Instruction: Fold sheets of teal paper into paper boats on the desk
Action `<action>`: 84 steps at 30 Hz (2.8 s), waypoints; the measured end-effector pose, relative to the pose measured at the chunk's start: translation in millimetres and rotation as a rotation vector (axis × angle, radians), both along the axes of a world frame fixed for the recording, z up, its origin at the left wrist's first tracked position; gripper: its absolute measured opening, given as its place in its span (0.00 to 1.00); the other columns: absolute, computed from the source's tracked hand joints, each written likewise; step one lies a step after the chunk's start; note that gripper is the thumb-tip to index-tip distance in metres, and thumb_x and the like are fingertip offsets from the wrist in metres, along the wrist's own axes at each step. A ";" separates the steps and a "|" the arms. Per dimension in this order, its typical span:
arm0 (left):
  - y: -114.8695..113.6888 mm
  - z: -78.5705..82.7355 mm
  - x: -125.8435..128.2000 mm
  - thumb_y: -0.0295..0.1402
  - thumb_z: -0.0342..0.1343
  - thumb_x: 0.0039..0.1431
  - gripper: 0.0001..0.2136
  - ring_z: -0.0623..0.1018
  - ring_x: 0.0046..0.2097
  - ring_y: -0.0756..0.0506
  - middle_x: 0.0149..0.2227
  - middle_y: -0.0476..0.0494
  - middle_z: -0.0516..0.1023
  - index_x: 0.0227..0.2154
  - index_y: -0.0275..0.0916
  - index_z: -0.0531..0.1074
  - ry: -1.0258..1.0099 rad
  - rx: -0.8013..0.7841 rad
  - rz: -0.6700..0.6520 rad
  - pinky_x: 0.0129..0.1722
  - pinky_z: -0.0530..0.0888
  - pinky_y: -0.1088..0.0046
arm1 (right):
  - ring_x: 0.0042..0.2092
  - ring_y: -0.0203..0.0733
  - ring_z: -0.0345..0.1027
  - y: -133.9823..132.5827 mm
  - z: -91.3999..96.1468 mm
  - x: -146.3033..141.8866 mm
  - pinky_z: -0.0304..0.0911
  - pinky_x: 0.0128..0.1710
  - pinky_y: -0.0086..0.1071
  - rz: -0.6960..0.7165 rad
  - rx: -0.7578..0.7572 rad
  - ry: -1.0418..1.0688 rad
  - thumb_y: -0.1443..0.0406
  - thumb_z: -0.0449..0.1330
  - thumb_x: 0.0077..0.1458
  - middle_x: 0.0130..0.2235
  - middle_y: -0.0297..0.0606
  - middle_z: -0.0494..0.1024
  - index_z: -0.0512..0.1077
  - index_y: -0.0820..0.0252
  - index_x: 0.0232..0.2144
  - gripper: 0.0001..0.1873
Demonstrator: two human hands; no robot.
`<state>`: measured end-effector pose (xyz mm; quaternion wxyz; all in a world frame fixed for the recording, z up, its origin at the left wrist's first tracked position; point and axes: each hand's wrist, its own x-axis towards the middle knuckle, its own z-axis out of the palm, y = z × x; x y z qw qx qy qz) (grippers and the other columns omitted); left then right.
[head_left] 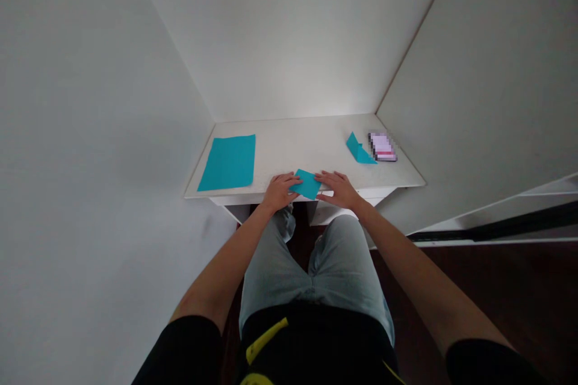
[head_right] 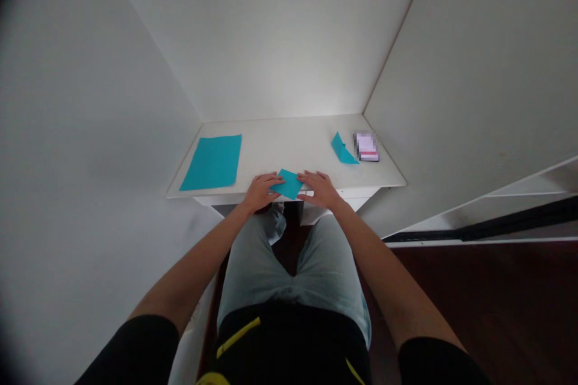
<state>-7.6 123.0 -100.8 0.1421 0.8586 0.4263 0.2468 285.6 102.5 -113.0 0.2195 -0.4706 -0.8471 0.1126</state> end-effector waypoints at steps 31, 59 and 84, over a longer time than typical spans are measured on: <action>33.6 5.4 5.1 0.27 0.62 0.63 0.13 0.85 0.50 0.41 0.47 0.44 0.89 0.47 0.44 0.87 -0.128 -0.133 0.002 0.58 0.79 0.61 | 0.52 0.53 0.77 42.4 -3.4 5.1 0.71 0.58 0.49 -0.055 -0.095 0.241 0.64 0.58 0.61 0.48 0.40 0.87 0.86 0.50 0.47 0.19; -4.3 -25.5 -13.0 0.39 0.62 0.72 0.13 0.81 0.65 0.39 0.59 0.40 0.84 0.54 0.45 0.83 -0.048 0.128 -0.020 0.74 0.68 0.45 | 0.77 0.54 0.56 -14.5 -3.1 0.2 0.53 0.77 0.58 -0.034 0.061 -0.147 0.50 0.51 0.76 0.77 0.41 0.60 0.53 0.49 0.80 0.36; -4.4 9.2 16.1 0.39 0.56 0.76 0.12 0.85 0.51 0.41 0.45 0.43 0.89 0.45 0.43 0.84 -0.113 0.052 0.214 0.69 0.69 0.52 | 0.68 0.60 0.73 12.3 1.5 10.2 0.62 0.71 0.61 -0.109 -0.181 0.256 0.41 0.69 0.60 0.66 0.46 0.79 0.74 0.49 0.67 0.39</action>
